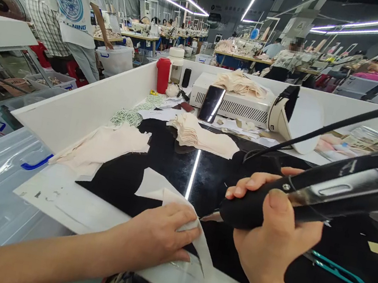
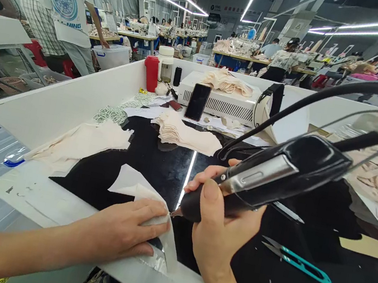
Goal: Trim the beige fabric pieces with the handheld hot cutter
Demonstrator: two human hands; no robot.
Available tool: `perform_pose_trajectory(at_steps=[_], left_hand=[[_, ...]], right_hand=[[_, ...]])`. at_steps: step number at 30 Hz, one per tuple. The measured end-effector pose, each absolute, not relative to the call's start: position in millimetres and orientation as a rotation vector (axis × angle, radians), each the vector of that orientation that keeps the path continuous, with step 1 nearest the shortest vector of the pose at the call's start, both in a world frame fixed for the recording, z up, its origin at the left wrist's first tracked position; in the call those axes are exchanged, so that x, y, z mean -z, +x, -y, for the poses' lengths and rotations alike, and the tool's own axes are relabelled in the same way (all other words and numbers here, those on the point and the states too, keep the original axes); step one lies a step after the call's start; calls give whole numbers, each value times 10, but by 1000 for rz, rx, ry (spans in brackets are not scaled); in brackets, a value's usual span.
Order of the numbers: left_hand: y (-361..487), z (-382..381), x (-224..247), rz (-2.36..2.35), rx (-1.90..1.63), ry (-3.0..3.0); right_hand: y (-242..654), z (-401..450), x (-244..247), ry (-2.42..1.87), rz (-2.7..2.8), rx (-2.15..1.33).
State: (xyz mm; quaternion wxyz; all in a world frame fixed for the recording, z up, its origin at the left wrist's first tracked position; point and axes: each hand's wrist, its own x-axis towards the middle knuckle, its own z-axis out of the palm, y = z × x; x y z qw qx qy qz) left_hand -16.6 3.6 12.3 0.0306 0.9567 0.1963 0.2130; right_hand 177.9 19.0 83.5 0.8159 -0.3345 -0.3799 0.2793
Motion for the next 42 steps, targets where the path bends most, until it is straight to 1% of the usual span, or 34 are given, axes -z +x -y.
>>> perform_pose_trajectory(at_steps=[9, 17, 22, 27, 31, 38, 42], left_hand=[[-162, -43, -116, -606, -619, 2934], [-312, -196, -260, -566, -651, 2893], [-464, -295, -340, -692, -379, 2945], [-313, -148, -421, -870, -131, 2981], [-154, -46, -438, -905, -96, 2988], [-145, -41, -406, -915, -217, 2924], [-123, -42, -446, -933, -83, 2948]], right_hand=[[1768, -167, -746, -745, 859, -603], [1839, -265, -708, -733, 909, -616], [1966, -449, -795, -763, 901, -534], [2046, -351, -979, -732, 789, -534], [2063, -106, -992, -725, 842, -588], [2033, 99, -888, -669, 862, -659], [2001, 122, -856, -664, 852, -679]])
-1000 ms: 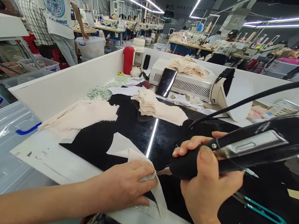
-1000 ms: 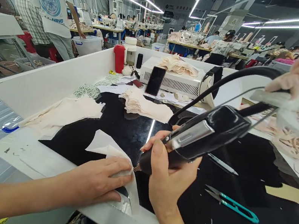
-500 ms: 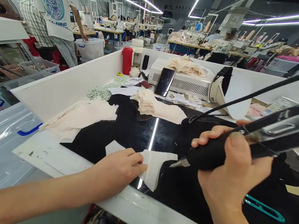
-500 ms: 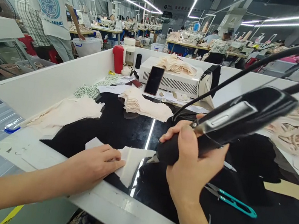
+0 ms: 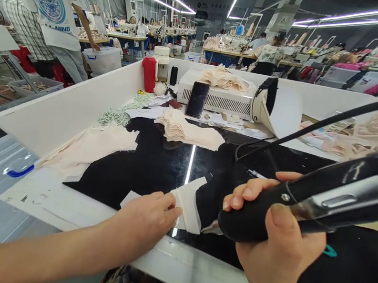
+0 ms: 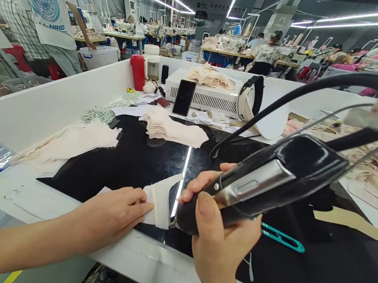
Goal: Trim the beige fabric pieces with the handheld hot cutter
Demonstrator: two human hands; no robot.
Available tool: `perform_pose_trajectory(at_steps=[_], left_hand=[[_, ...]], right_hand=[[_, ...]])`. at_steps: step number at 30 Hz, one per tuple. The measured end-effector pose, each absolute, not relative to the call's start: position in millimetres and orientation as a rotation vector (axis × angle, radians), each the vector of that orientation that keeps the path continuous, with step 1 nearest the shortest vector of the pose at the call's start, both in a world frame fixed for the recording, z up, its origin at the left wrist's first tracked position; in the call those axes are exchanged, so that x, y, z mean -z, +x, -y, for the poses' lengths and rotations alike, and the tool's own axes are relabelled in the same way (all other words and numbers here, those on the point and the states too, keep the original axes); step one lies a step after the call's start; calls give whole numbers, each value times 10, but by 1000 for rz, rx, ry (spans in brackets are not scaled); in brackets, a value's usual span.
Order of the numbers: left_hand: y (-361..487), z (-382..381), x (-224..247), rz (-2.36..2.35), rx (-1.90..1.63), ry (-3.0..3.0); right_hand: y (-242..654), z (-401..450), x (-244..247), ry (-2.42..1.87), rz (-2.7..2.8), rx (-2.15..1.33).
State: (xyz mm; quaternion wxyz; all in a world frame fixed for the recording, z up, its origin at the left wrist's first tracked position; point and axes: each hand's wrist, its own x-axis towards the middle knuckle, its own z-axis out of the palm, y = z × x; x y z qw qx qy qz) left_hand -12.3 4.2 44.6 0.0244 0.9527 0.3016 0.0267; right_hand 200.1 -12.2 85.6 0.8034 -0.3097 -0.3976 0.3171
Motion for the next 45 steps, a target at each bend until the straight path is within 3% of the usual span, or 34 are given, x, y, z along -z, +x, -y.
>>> perform_pose_trajectory(at_steps=[5, 10, 16, 20, 28, 37, 45], left_hand=[[-102, 4, -467, -1004, 60, 2955], [-85, 99, -440, -1038, -18, 3036], [80, 114, -461, -495, -440, 3209], [132, 21, -372, -295, -500, 3176], [-15, -113, -192, -380, -525, 3065], [-17, -122, -211, -421, -840, 3177], [-16, -137, -134, -408, -771, 3130]], right_hand=[[1983, 124, -781, -665, 868, -688], [1987, 117, -761, -680, 880, -676], [1999, 127, -763, -704, 894, -649], [1996, 123, -751, -692, 897, -662], [1998, 135, -748, -698, 892, -670], [2002, 144, -758, -690, 873, -681], [1999, 142, -791, -662, 857, -690]])
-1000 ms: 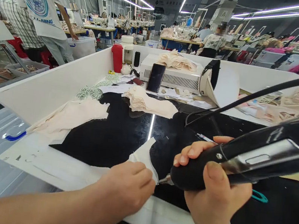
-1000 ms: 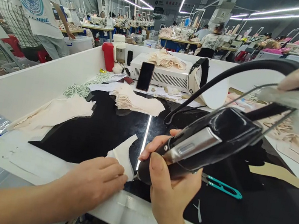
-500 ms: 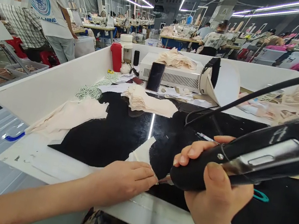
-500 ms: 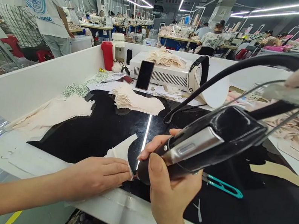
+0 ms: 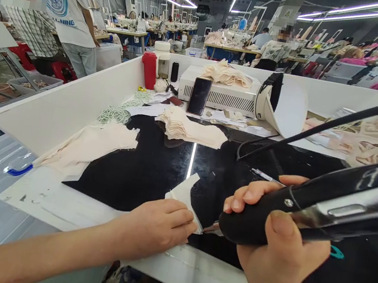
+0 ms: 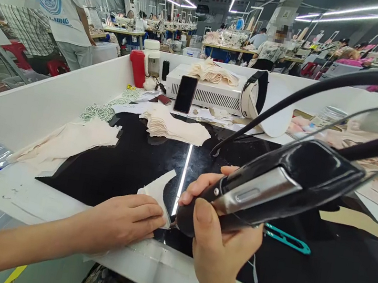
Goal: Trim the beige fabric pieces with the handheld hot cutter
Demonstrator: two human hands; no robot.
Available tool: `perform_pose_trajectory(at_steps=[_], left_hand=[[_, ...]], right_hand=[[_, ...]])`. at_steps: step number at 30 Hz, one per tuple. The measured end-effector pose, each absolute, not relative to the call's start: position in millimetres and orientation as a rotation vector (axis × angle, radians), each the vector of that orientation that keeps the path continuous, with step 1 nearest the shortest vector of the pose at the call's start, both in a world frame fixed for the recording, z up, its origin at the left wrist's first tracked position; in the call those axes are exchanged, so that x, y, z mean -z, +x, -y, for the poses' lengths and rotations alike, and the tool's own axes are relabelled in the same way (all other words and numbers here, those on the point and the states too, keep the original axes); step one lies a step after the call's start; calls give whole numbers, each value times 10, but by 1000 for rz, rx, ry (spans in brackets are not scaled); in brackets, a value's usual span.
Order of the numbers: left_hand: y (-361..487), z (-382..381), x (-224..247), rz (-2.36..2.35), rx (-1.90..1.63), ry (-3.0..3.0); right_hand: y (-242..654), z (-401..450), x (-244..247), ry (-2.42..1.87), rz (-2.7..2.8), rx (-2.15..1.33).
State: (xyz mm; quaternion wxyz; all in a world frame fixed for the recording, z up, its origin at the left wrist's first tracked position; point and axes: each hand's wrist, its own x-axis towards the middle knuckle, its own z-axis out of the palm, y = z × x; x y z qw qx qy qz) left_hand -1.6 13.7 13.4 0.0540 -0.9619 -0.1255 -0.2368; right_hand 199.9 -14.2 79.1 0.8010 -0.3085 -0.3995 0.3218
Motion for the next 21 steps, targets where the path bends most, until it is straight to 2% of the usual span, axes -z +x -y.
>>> perform_pose_trajectory(at_steps=[14, 21], left_hand=[[-42, -136, -154, 379, 627, -2977], [-57, -124, -162, 413, 706, -2981]], right_hand=[[1991, 142, -796, -663, 857, -687], [1990, 152, -803, -657, 858, -696]])
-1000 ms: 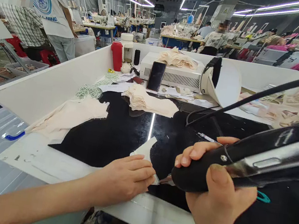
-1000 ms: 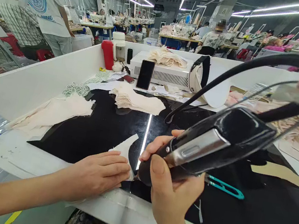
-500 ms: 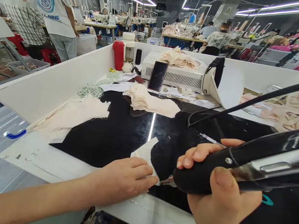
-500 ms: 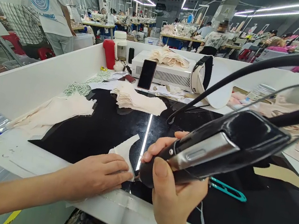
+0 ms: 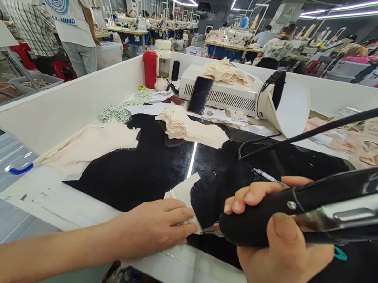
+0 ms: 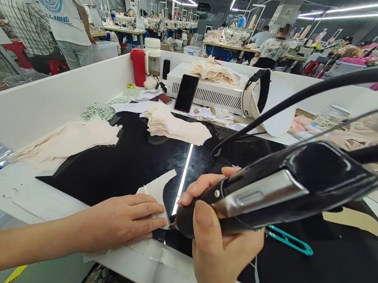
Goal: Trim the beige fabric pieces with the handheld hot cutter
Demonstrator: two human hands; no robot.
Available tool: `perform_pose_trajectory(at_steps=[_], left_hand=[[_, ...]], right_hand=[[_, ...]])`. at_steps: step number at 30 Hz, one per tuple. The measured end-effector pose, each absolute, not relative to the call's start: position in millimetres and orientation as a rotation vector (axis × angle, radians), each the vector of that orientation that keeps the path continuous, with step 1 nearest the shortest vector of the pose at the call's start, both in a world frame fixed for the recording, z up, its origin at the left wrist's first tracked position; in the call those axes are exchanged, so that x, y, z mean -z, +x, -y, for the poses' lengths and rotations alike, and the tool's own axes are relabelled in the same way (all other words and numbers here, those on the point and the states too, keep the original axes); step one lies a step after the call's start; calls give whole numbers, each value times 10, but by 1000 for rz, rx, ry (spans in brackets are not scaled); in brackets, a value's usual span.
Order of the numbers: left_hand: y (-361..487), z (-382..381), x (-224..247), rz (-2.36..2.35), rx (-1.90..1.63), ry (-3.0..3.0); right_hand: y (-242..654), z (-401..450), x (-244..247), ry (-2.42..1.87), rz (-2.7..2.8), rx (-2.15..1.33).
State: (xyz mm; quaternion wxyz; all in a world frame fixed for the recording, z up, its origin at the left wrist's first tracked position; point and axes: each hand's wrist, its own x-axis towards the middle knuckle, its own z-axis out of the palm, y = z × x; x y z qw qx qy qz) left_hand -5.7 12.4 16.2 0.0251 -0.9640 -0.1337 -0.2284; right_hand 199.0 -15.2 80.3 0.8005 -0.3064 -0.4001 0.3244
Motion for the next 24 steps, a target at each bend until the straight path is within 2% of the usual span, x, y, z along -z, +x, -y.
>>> perform_pose_trajectory(at_steps=[24], left_hand=[[-77, -115, -149, 512, 696, -3054]], right_hand=[[1901, -46, -833, -747, 851, -600]])
